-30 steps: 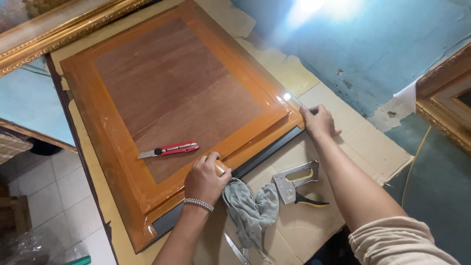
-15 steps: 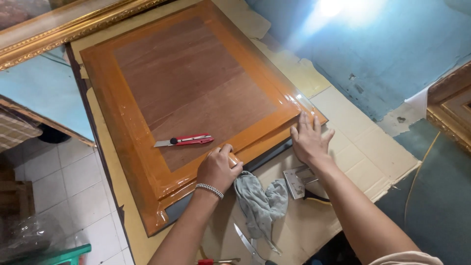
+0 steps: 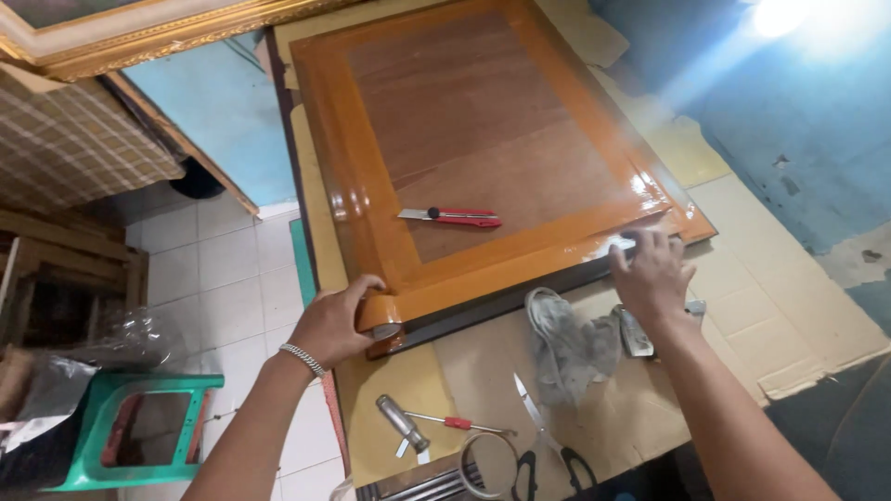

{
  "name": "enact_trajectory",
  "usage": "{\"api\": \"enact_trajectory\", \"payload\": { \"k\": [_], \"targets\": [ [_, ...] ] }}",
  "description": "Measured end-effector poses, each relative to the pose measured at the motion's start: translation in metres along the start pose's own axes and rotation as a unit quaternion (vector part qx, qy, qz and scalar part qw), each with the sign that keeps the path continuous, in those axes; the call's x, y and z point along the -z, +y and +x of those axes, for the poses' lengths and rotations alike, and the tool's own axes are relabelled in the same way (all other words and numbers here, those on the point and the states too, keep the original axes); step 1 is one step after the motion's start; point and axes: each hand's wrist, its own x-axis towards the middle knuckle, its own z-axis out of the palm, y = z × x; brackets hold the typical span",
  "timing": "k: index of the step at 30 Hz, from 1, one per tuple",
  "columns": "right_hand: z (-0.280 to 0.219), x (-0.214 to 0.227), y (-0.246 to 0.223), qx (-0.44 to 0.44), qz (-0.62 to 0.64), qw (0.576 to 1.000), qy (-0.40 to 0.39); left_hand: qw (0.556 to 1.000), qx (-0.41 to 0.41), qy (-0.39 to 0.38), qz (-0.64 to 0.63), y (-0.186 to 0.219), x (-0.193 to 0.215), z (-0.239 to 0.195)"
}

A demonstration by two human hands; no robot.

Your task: Applying adhesive tape to the edges of a picture frame and cleaning the surface with a cloth.

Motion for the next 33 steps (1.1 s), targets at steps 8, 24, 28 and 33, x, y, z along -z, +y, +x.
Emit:
{"api": "enact_trajectory", "payload": {
  "k": [8,24,28,33],
  "targets": [
    [-0.109,-0.001,-0.081,0.098,0.03,0.979,-0.175,0.992,-0.01,0.083,-0.097,-0.08,-0.03,-0.028],
    [-0.099,0.024,-0.121,0.113,0.097,0.989,0.003,0.985,-0.057,0.103,-0.128,-0.066,-0.014,-0.047],
    [-0.101,0.025,-0.125,0.103,0.094,0.99,0.005,0.981,-0.067,0.114,-0.142,-0.069,-0.024,-0.05],
    [-0.098,0.016,-0.124,0.105,0.076,0.991,-0.023,0.989,-0.052,0.1,-0.09,-0.078,-0.036,-0.04]
  ]
}}
